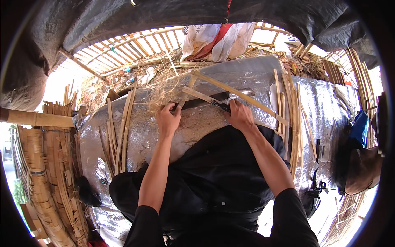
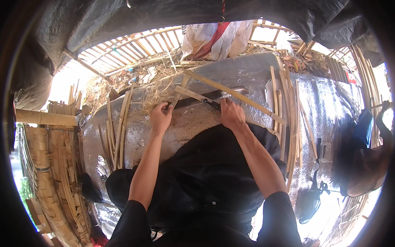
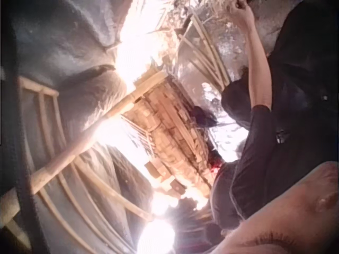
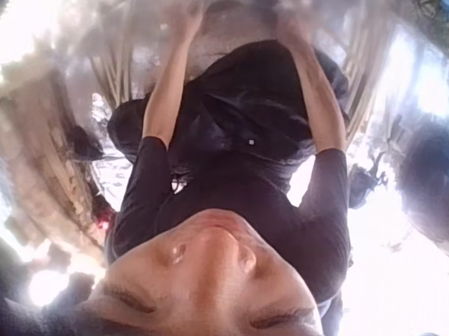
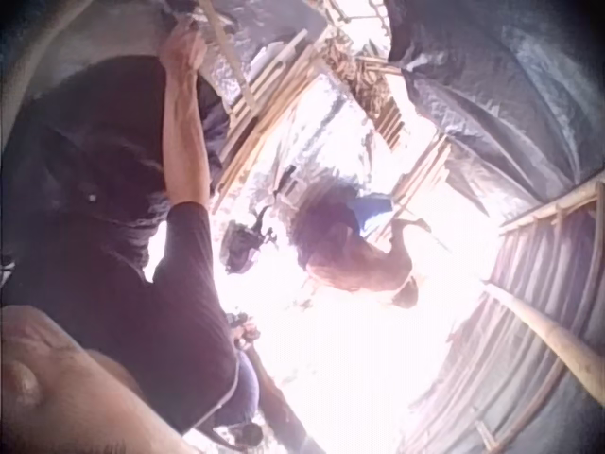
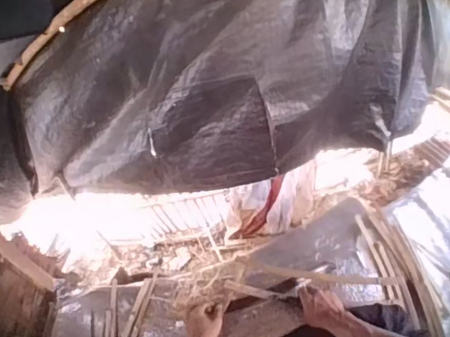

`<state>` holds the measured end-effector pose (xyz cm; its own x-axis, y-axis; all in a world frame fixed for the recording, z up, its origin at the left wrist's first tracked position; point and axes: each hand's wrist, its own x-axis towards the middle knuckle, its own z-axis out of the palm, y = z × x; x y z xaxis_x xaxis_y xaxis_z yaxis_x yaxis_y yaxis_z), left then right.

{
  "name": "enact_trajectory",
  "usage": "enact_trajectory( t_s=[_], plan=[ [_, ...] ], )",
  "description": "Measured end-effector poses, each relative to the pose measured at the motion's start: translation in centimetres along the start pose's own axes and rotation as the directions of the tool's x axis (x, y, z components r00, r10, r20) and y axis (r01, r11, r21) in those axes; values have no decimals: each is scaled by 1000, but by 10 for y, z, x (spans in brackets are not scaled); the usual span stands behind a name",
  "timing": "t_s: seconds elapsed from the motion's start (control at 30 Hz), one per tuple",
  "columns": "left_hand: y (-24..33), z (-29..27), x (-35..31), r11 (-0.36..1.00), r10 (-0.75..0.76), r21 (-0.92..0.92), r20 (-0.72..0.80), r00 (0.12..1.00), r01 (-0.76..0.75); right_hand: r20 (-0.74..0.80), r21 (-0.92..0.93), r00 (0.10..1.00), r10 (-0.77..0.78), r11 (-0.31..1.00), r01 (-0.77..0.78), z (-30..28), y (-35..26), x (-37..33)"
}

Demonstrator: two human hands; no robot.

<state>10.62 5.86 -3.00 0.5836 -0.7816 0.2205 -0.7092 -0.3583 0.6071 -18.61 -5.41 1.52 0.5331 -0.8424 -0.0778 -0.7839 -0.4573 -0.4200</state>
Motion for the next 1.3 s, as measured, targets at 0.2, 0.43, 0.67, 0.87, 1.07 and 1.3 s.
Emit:
enact_trajectory(
  t_s=[0.2, 0.43, 0.67, 0.87, 1.07, 1.3],
  plan=[
    [-1, 2, -28, 996, 61, -54, -51, 997, -64, -25, 21, 1000, -18, 1000, 18, 6, 0, 6],
    [8, 17, -25, 991, 133, 4, -115, 984, -134, -5, -89, 1000, -4, 996, 3, 14, 7, 10],
    [-1, -19, -41, 987, 158, 28, 53, 986, -160, -181, -3, 983, 28, 1000, -29, -6, 13, 2],
    [-12, -10, -54, 979, 200, -39, -34, 979, -202, -230, -45, 935, 270, 957, -288, -32, 48, 29],
    [-10, 5, -58, 986, 123, -103, -103, 987, -134, -171, -104, 938, 302, 941, -322, -54, 54, 62],
    [-8, 8, -66, 986, 87, -134, -80, 993, -97, -89, -87, 960, 267, 958, -274, -59, 79, 71]
  ],
)
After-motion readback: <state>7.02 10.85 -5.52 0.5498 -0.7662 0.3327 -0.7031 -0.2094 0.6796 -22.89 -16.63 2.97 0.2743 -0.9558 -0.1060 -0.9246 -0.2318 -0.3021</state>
